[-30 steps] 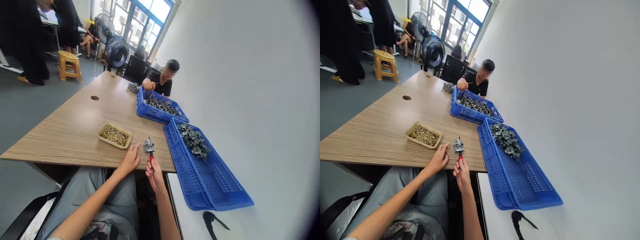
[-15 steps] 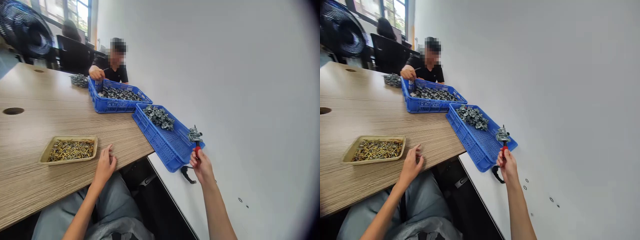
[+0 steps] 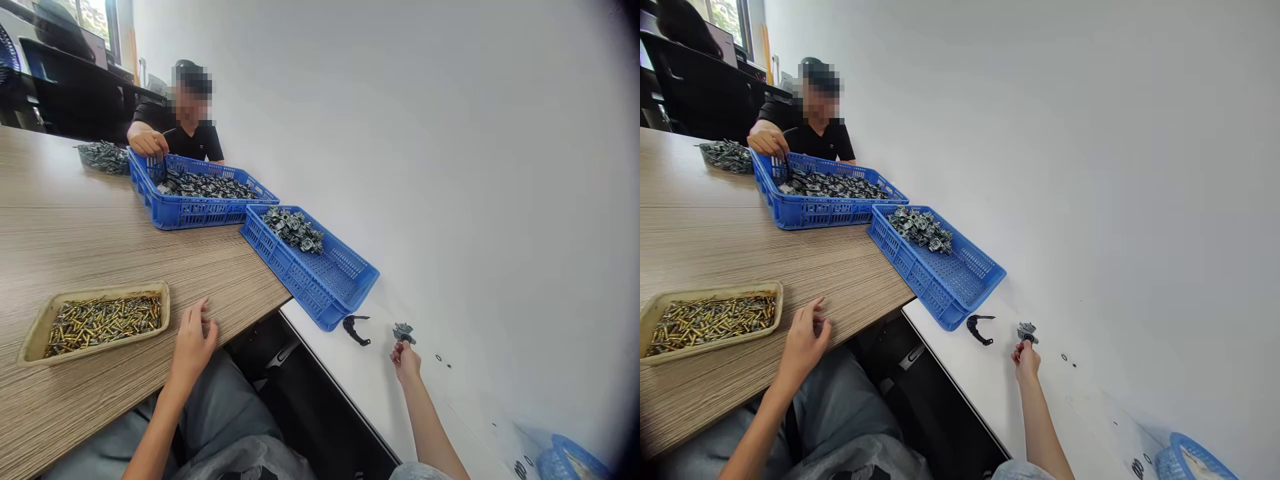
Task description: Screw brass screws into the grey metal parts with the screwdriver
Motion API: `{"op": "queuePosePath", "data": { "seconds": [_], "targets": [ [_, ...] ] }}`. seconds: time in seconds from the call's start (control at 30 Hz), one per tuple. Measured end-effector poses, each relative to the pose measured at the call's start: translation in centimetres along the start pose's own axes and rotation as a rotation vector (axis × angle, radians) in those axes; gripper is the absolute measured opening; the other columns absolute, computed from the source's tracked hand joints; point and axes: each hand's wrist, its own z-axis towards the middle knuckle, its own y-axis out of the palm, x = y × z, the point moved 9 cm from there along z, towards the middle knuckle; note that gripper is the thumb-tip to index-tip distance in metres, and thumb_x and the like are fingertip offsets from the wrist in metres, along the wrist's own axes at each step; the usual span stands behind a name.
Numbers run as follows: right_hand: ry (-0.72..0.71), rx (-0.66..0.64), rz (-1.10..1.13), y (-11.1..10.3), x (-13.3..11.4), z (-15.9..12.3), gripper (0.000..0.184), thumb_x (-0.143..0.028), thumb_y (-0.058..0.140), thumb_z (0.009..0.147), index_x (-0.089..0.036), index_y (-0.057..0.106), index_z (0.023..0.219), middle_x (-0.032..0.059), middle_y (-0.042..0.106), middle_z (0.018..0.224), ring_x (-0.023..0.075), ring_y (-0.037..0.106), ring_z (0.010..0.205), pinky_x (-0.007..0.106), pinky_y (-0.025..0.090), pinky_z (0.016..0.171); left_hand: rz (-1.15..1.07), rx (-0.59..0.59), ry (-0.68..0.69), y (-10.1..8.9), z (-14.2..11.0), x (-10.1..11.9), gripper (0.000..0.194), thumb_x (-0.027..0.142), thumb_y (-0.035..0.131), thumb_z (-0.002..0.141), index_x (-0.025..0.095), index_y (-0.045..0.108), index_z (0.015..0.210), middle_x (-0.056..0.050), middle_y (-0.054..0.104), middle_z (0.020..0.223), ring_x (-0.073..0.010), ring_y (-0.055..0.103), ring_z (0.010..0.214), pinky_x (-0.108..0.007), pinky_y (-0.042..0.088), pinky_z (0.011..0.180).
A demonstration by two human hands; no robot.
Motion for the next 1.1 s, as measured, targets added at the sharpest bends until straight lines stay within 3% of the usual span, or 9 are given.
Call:
{"op": "queuePosePath", "data": {
  "seconds": [0.1,0.2,0.37,0.57,0.67,0.8,0.93,1.0,1.1],
  "targets": [
    [0.058,0.066,0.005,-1.3,1.5,0.7,0.023,-0.036,0.061,0.100,-0.014,0.062,0.104,-0.0015,0.060,0.084,0.0066,0.053,0.060,0.018,0.047,0.051,-0.001,0.001,0.001,0.0,0.0,0.0,0.050,0.027,0.049,0.092,0.015,0.048,0.141,-0.011,0.058,0.109,-0.0223,0.061,0.085,-0.044,0.054,0.089],
    [0.092,0.079,0.046,-0.9,1.7,0.9,0.023,-0.036,0.060,0.100,-0.014,0.061,0.103,-0.0024,0.058,0.082,0.0059,0.051,0.058,0.018,0.045,0.050,-0.002,-0.001,-0.001,0.1,-0.1,-0.2,0.050,0.027,0.048,0.092,0.015,0.048,0.140,-0.010,0.058,0.108,-0.0219,0.061,0.084,-0.044,0.054,0.089],
    [0.159,-0.078,0.162,3.8,0.8,-0.1,0.027,-0.032,0.055,0.100,-0.018,0.046,0.078,-0.0077,0.043,0.065,0.0032,0.032,0.044,0.014,0.033,0.040,0.016,-0.020,-0.015,0.3,-0.2,-0.5,0.050,0.026,0.048,0.093,0.016,0.046,0.142,-0.010,0.058,0.110,-0.0218,0.062,0.087,-0.043,0.054,0.088],
    [0.168,-0.293,0.315,8.5,-0.4,-4.0,0.021,-0.020,0.053,0.086,-0.021,0.036,0.074,-0.0051,0.046,0.067,0.0033,0.033,0.043,0.012,0.035,0.040,0.022,-0.025,-0.039,0.3,-0.4,-0.3,0.048,0.026,0.045,0.095,0.016,0.046,0.142,-0.011,0.058,0.112,-0.0223,0.062,0.090,-0.043,0.054,0.089],
    [0.106,-0.363,0.370,9.2,-2.6,-6.2,0.021,-0.018,0.061,0.077,-0.021,0.041,0.077,-0.0058,0.045,0.069,0.0028,0.034,0.044,0.013,0.036,0.040,0.032,-0.039,-0.046,0.5,-0.5,-0.5,0.048,0.028,0.045,0.096,0.018,0.045,0.143,-0.012,0.059,0.113,-0.0241,0.063,0.095,-0.044,0.054,0.091],
    [-0.180,-0.469,0.291,10.9,-9.2,-9.8,0.030,-0.030,0.076,0.074,-0.023,0.056,0.096,-0.0052,0.050,0.073,0.0052,0.040,0.048,0.017,0.037,0.041,0.056,-0.063,-0.047,0.8,-0.7,-0.8,0.047,0.030,0.044,0.098,0.019,0.045,0.143,-0.011,0.060,0.113,-0.0248,0.063,0.099,-0.045,0.053,0.093],
    [-0.431,-0.657,-0.050,17.4,-14.5,-13.0,0.045,-0.054,0.072,0.082,-0.023,0.060,0.112,-0.0063,0.047,0.070,0.0073,0.039,0.048,0.020,0.037,0.041,0.075,-0.079,-0.038,1.0,-0.8,-1.0,0.046,0.032,0.044,0.099,0.019,0.045,0.143,-0.011,0.061,0.113,-0.0252,0.063,0.101,-0.044,0.054,0.092],
    [-0.591,-0.745,-0.252,22.2,-16.2,-14.0,0.049,-0.059,0.064,0.086,-0.023,0.058,0.117,-0.0060,0.048,0.069,0.0093,0.040,0.047,0.022,0.037,0.041,0.080,-0.084,-0.036,1.1,-0.8,-1.1,0.045,0.032,0.045,0.099,0.020,0.046,0.142,-0.011,0.061,0.113,-0.0255,0.063,0.102,-0.044,0.054,0.092],
    [-0.961,-0.735,-0.674,29.9,-17.6,-15.3,0.047,-0.053,0.045,0.096,-0.022,0.055,0.129,0.0009,0.062,0.078,0.0159,0.054,0.058,0.028,0.046,0.054,0.074,-0.085,-0.039,1.0,-0.8,-1.1,0.044,0.032,0.044,0.099,0.020,0.048,0.141,-0.011,0.061,0.113,-0.0253,0.064,0.102,-0.043,0.055,0.091]
  ]
}}
